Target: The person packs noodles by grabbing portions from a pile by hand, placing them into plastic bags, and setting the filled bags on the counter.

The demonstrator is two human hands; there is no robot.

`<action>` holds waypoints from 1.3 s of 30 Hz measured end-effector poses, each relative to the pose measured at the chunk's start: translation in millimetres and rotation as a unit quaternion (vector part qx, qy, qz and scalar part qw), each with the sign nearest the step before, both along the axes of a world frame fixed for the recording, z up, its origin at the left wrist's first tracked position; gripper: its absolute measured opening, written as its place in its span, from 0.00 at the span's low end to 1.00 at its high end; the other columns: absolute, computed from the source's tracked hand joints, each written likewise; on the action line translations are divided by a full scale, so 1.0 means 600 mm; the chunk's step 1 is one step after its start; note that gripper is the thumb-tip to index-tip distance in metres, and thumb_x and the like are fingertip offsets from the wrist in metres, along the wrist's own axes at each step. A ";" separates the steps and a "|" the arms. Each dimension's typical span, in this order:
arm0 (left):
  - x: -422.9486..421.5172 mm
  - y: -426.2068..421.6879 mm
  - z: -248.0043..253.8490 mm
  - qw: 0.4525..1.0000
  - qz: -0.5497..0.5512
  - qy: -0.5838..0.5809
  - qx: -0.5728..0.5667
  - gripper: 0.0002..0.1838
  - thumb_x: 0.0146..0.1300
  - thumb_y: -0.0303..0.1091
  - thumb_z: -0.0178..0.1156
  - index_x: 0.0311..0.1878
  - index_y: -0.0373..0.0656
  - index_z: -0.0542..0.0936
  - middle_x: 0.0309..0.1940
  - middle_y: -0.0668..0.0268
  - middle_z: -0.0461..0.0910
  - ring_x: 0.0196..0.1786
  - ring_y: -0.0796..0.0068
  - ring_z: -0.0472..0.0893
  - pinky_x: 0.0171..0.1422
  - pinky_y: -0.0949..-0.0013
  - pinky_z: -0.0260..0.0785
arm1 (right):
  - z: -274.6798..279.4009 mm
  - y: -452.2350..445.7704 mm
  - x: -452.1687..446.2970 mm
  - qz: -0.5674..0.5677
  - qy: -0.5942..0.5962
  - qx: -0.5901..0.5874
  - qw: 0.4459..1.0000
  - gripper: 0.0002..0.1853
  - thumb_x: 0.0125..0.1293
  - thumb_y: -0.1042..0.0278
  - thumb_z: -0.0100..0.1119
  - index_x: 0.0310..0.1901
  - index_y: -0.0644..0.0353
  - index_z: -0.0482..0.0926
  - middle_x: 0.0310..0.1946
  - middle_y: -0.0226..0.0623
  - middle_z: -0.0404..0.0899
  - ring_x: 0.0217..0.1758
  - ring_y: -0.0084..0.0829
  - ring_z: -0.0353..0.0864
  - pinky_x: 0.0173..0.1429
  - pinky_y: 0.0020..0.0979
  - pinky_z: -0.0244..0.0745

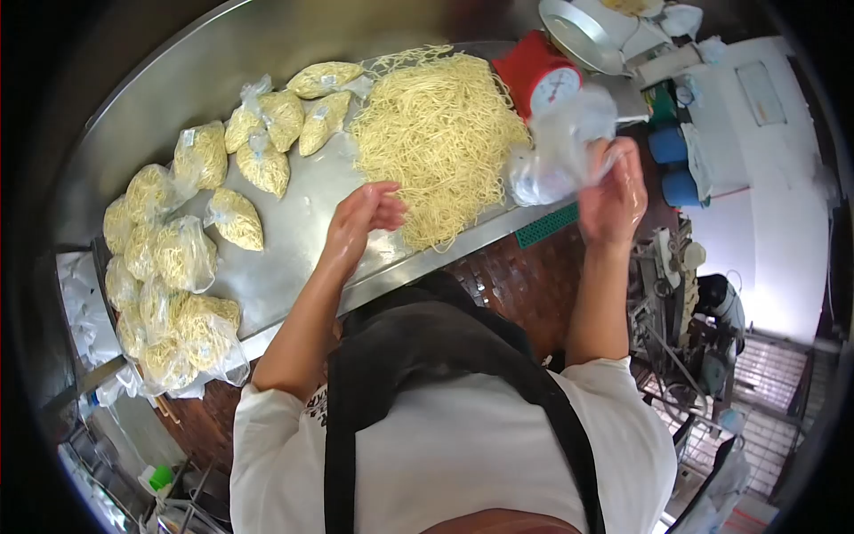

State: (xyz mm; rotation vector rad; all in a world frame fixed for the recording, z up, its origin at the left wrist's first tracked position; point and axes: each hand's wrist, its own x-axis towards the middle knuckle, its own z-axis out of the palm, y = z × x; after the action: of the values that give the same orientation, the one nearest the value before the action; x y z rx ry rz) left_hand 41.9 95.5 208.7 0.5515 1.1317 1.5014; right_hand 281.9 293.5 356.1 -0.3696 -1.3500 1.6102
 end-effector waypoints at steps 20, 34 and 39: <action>-0.008 0.000 -0.071 0.937 0.255 0.195 -0.137 0.16 0.54 0.11 0.43 0.40 0.39 0.75 0.33 0.66 0.77 0.39 0.78 0.77 0.43 0.75 0.69 | -0.301 0.089 -0.308 0.173 -0.380 0.362 0.833 0.18 0.64 0.69 0.63 0.55 0.61 0.75 0.54 0.44 0.74 0.61 0.39 0.72 0.65 0.39 0.68; -0.012 -0.131 -0.119 0.885 0.449 0.032 -0.117 0.05 0.65 0.23 0.52 0.36 0.44 0.75 0.28 0.75 0.72 0.29 0.86 0.70 0.33 0.79 0.64 | -0.364 0.228 -0.410 0.168 -0.472 0.300 0.811 0.24 0.56 0.70 0.71 0.56 0.57 0.79 0.43 0.39 0.86 0.43 0.33 0.85 0.48 0.35 0.79; -0.050 -0.103 -0.067 0.886 0.450 0.048 -0.101 0.03 0.65 0.30 0.59 0.38 0.44 0.75 0.27 0.76 0.72 0.29 0.85 0.72 0.33 0.77 0.68 | -0.121 0.224 -0.365 0.096 -0.248 0.267 0.926 0.18 0.56 0.71 0.72 0.48 0.66 0.82 0.43 0.36 0.86 0.43 0.23 0.83 0.48 0.24 0.77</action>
State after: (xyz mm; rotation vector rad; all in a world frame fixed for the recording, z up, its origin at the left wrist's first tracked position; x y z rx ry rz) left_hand 11.8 33.5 168.6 -0.0960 1.7283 2.1021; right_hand 63.0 427.6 283.3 -0.3263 -2.2009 1.2634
